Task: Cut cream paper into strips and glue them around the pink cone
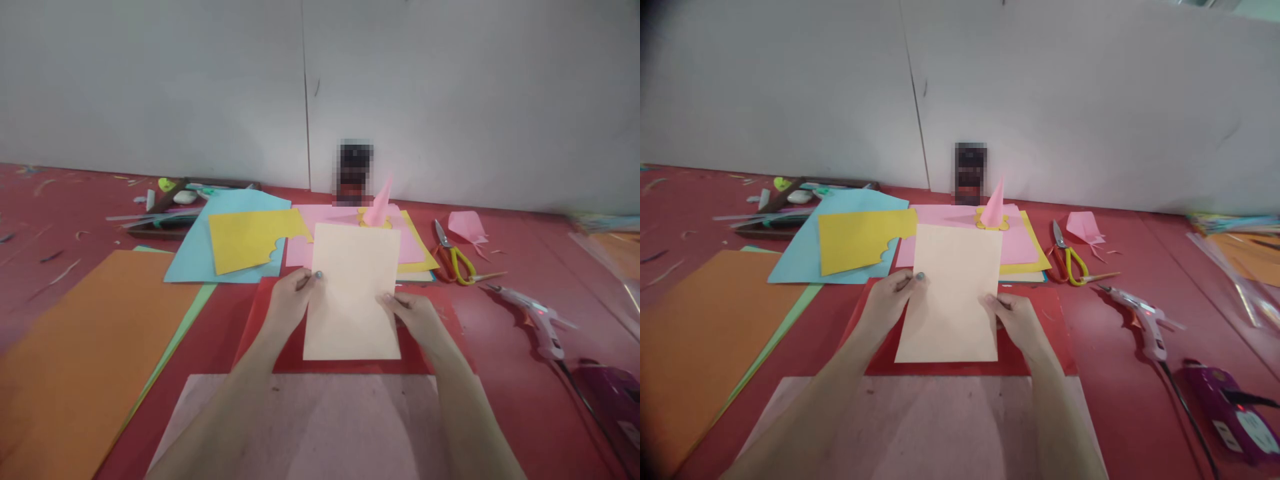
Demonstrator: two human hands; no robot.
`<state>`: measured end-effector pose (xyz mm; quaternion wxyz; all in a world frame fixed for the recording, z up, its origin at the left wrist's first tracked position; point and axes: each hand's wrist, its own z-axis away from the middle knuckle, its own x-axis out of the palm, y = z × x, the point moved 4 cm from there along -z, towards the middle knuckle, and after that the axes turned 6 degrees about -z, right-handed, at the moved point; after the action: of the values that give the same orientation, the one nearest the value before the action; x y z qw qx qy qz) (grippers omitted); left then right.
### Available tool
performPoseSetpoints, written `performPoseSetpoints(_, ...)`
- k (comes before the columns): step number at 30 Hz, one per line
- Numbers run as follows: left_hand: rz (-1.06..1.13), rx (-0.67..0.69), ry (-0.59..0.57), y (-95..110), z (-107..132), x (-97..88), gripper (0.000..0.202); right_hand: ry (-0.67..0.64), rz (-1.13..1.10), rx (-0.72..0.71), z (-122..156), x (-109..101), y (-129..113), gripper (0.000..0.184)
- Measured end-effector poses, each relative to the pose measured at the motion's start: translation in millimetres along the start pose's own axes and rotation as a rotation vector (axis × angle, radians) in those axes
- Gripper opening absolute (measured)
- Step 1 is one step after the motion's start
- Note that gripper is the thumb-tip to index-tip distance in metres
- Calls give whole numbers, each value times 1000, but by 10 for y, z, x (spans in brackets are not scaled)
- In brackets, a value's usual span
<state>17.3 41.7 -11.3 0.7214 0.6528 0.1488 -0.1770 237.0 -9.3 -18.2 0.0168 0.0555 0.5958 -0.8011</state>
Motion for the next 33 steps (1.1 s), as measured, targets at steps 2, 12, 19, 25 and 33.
performPoseSetpoints(2, 8, -8, -2, -14, -10, -4, 28, 35, 38, -28, -1, -7, 2, 38)
performPoseSetpoints(12, -44, 18, 112, -12, -33, -89, 29, -29, 24, -14, -87, 7, 155, 43)
performPoseSetpoints(19, -61, -4, 213, -9, -38, -152, 31, -112, -27, -41, -66, 56, 126, 31)
performPoseSetpoints(25, -73, 6, 216, -10, -23, -154, 31, -107, -9, -51, -80, 65, 155, 32)
performPoseSetpoints(33, -89, 3, 259, -2, -22, -201, 31, -112, 40, -41, -100, 49, 199, 28)
